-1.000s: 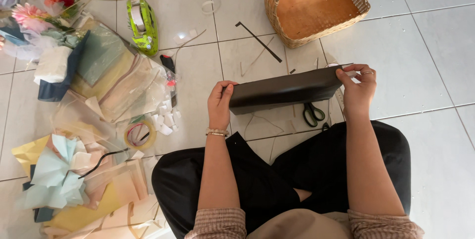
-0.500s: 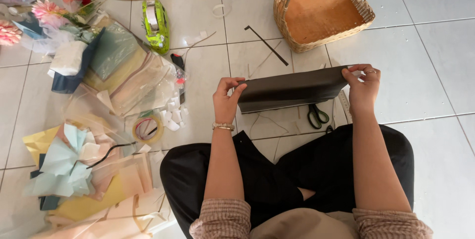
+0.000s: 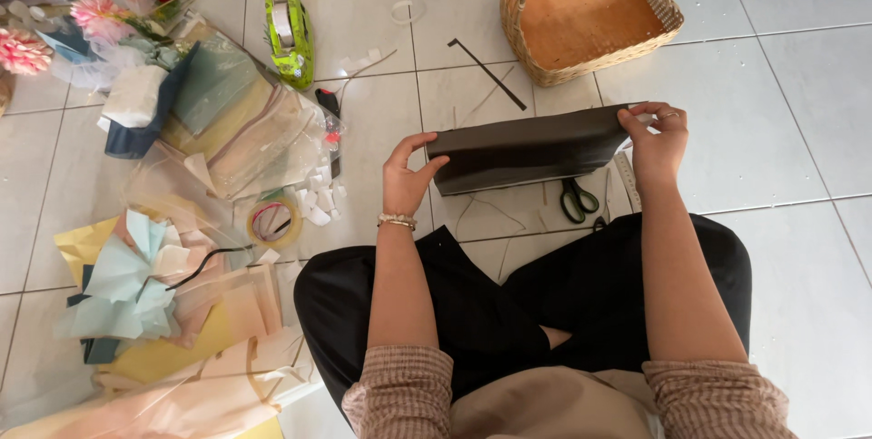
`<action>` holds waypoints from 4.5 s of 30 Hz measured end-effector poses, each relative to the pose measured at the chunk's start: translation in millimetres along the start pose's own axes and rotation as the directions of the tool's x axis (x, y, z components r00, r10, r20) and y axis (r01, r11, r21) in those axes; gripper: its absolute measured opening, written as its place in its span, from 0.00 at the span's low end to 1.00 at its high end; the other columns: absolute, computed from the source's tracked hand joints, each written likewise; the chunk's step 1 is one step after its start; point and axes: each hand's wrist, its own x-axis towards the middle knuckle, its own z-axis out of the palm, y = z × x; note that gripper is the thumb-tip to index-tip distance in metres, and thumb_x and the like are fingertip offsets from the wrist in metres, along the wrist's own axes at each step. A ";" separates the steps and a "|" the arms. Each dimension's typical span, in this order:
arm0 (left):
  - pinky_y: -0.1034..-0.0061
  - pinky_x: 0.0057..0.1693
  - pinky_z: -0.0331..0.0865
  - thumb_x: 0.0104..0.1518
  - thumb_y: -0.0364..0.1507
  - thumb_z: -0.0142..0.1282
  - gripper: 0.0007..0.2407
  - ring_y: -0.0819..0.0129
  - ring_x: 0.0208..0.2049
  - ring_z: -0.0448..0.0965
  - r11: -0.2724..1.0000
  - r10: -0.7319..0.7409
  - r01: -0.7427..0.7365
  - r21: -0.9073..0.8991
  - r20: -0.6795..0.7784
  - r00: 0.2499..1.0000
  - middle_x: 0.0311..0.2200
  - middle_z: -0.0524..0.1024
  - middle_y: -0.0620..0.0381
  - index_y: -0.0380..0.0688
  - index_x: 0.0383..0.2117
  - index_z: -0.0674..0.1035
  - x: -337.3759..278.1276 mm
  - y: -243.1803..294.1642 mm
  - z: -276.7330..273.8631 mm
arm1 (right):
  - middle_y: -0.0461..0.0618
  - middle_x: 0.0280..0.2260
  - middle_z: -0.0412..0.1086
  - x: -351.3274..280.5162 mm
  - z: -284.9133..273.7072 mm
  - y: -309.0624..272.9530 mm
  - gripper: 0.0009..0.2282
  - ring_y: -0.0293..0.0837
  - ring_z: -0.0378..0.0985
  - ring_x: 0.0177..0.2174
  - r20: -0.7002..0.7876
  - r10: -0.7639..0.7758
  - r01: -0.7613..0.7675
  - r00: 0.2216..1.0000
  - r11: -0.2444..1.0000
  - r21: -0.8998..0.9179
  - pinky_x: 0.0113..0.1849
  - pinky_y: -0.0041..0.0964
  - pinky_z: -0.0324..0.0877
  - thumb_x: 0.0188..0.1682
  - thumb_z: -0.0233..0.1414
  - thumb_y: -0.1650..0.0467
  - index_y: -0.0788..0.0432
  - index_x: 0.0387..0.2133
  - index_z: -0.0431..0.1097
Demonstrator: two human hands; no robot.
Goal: The person cuts a piece of dark-colored wrapping paper using scissors and then wraps it around a thin white board, securing it with tape.
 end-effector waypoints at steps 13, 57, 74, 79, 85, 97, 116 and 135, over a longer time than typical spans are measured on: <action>0.65 0.55 0.65 0.45 0.25 0.65 0.15 0.61 0.43 0.76 0.991 0.110 -0.108 0.077 -0.029 0.994 0.39 0.76 0.56 0.47 0.41 0.77 -2.3 -3.9 5.8 | 0.50 0.40 0.59 5.6 -1.2 8.9 0.06 0.52 0.65 0.43 0.054 -0.031 0.035 0.998 0.997 -0.064 0.41 0.41 0.68 0.46 0.59 0.70 0.56 0.32 0.69; 0.66 0.47 0.74 0.47 0.21 0.62 0.13 0.58 0.43 0.76 0.994 0.101 -0.100 0.038 -0.018 0.995 0.40 0.75 0.54 0.46 0.39 0.77 5.2 -15.6 9.6 | 0.49 0.52 0.64 -109.9 142.9 -47.5 0.18 0.45 0.65 0.52 0.360 -0.879 0.950 0.312 0.279 -0.142 0.56 0.48 0.50 0.47 0.42 0.75 0.59 0.52 0.62; 0.65 0.49 0.73 0.46 0.25 0.65 0.13 0.60 0.44 0.76 1.000 0.013 -0.012 0.016 -0.011 1.000 0.39 0.75 0.56 0.46 0.37 0.77 1.9 -4.3 8.0 | 0.47 0.44 0.73 -39.8 54.5 -24.3 0.11 0.44 0.74 0.45 0.220 -0.887 0.884 0.406 0.321 -0.339 0.52 0.38 0.62 0.46 0.52 0.75 0.56 0.42 0.74; 0.64 0.49 0.72 0.46 0.25 0.65 0.13 0.59 0.44 0.75 1.000 0.000 0.000 0.022 -0.001 1.000 0.39 0.75 0.55 0.45 0.37 0.77 1.0 -3.5 7.6 | 0.45 0.43 0.74 -31.5 42.2 -15.8 0.10 0.43 0.75 0.44 0.195 -0.893 0.879 0.406 0.322 -0.352 0.52 0.37 0.62 0.45 0.53 0.75 0.55 0.40 0.75; 0.64 0.50 0.72 0.45 0.24 0.66 0.13 0.59 0.44 0.75 1.000 0.005 -0.005 0.022 -0.004 1.000 0.39 0.75 0.55 0.45 0.37 0.77 1.5 -4.2 8.3 | 0.44 0.42 0.75 -14.3 25.8 -1.2 0.09 0.42 0.76 0.43 0.187 -0.903 0.883 0.386 0.302 -0.360 0.52 0.36 0.63 0.47 0.53 0.74 0.53 0.39 0.76; 0.64 0.50 0.72 0.44 0.24 0.66 0.13 0.59 0.43 0.76 1.000 0.014 -0.014 -0.004 -0.022 1.000 0.38 0.76 0.55 0.46 0.37 0.78 4.0 -5.8 7.9 | 0.50 0.41 0.75 10.3 3.7 22.4 0.07 0.55 0.73 0.45 0.158 -0.877 0.852 0.455 0.376 -0.364 0.54 0.44 0.62 0.45 0.59 0.74 0.53 0.36 0.78; 0.63 0.48 0.73 0.44 0.23 0.66 0.13 0.57 0.42 0.76 0.997 0.028 -0.031 -0.074 -0.035 0.999 0.38 0.76 0.52 0.45 0.37 0.78 5.7 -11.9 8.3 | 0.55 0.37 0.70 -54.2 72.3 -67.6 0.08 0.56 0.72 0.42 0.115 -0.841 0.848 0.529 0.527 -0.050 0.50 0.53 0.61 0.40 0.61 0.78 0.60 0.32 0.75; 0.67 0.47 0.74 0.40 0.23 0.68 0.14 0.60 0.42 0.77 0.996 -0.021 0.020 -0.092 -0.009 1.000 0.37 0.76 0.52 0.44 0.35 0.79 10.8 -18.0 5.3 | 0.44 0.25 0.67 -55.0 146.4 -60.9 0.04 0.43 0.71 0.29 0.451 -0.852 0.927 0.266 0.355 0.123 0.34 0.33 0.66 0.41 0.55 0.76 0.60 0.18 0.70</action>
